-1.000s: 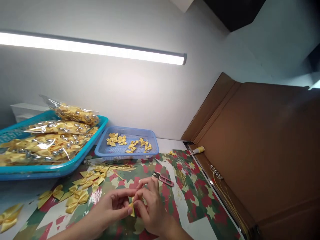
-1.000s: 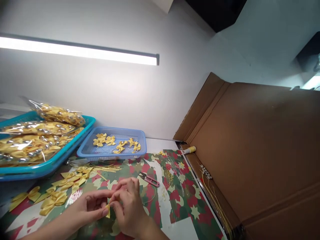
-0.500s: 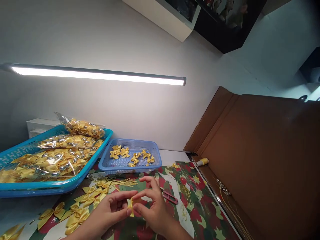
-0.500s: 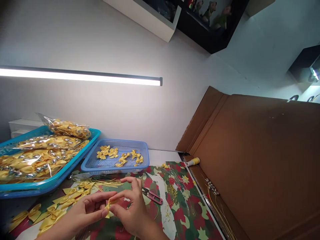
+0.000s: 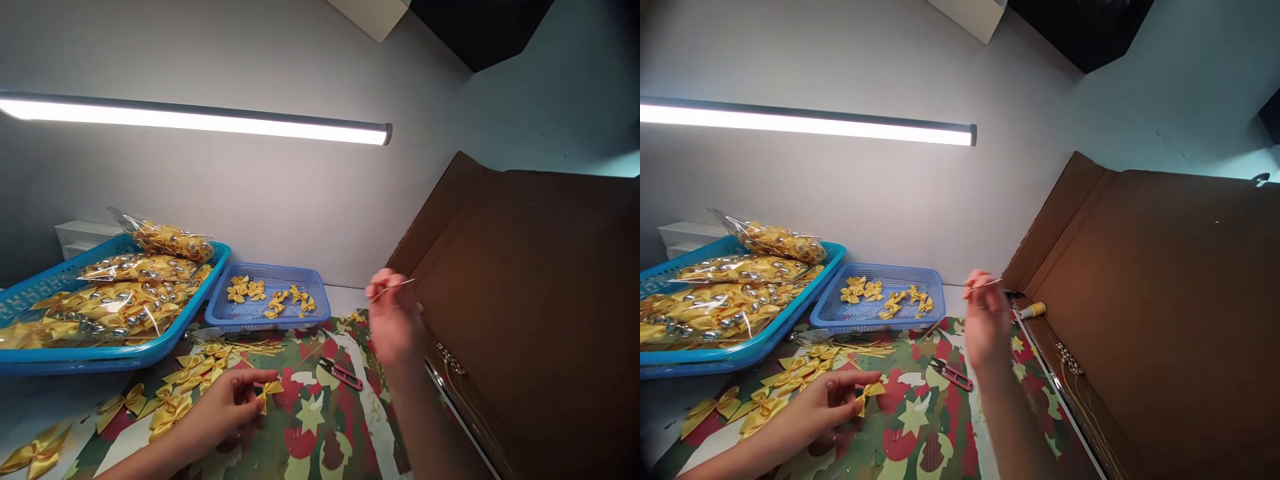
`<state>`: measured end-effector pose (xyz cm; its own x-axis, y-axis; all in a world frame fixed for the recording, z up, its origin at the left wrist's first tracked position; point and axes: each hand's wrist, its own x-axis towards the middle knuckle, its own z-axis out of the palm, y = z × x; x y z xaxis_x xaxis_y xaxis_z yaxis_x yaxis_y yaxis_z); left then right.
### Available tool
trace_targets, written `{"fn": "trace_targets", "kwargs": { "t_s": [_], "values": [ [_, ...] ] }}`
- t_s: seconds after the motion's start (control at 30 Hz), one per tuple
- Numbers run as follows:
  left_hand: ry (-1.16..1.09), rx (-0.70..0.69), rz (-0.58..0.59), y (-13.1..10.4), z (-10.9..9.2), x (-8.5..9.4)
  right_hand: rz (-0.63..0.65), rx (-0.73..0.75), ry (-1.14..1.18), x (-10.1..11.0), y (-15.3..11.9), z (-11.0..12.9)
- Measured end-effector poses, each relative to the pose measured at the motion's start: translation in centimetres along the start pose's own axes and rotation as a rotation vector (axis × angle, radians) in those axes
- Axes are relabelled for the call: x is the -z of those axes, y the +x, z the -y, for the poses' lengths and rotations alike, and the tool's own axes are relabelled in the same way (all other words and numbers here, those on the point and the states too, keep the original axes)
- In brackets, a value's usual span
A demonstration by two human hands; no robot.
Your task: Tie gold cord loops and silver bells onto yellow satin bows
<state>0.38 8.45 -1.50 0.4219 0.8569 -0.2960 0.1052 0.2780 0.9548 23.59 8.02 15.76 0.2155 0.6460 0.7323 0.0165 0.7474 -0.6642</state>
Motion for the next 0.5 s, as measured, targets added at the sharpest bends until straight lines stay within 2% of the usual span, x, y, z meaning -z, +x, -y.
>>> {"fn": "trace_targets", "kwargs": {
  "t_s": [0.1, 0.2, 0.23, 0.3, 0.4, 0.47, 0.5],
  "values": [
    [0.092, 0.002, -0.023, -0.2, -0.2, -0.1, 0.03, 0.033, -0.102, 1.8, 1.6, 2.5],
    [0.254, -0.045, -0.045, -1.0, -1.1, -0.4, 0.091, -0.029, -0.085, 2.3, 0.6, 3.1],
    [0.323, -0.085, -0.05, -1.3, -1.5, -0.6, 0.095, -0.045, -0.066, 2.2, 0.1, 2.9],
    [0.478, -0.248, -0.045, -2.1, -2.4, -0.8, 0.103, -0.073, -0.021, 2.0, -0.9, 2.4],
    [0.776, -0.442, -0.045, -3.1, -4.0, -0.6, 0.169, -0.117, 0.025, 1.6, -1.8, 1.8],
    [1.029, -0.415, -0.098, -3.8, -5.4, 0.5, 0.209, -0.127, 0.018, 1.5, -2.1, 1.6],
    [1.152, -0.342, -0.112, -4.1, -6.1, 1.3, 0.224, -0.125, 0.007, 1.5, -2.2, 1.5]
  ]
}}
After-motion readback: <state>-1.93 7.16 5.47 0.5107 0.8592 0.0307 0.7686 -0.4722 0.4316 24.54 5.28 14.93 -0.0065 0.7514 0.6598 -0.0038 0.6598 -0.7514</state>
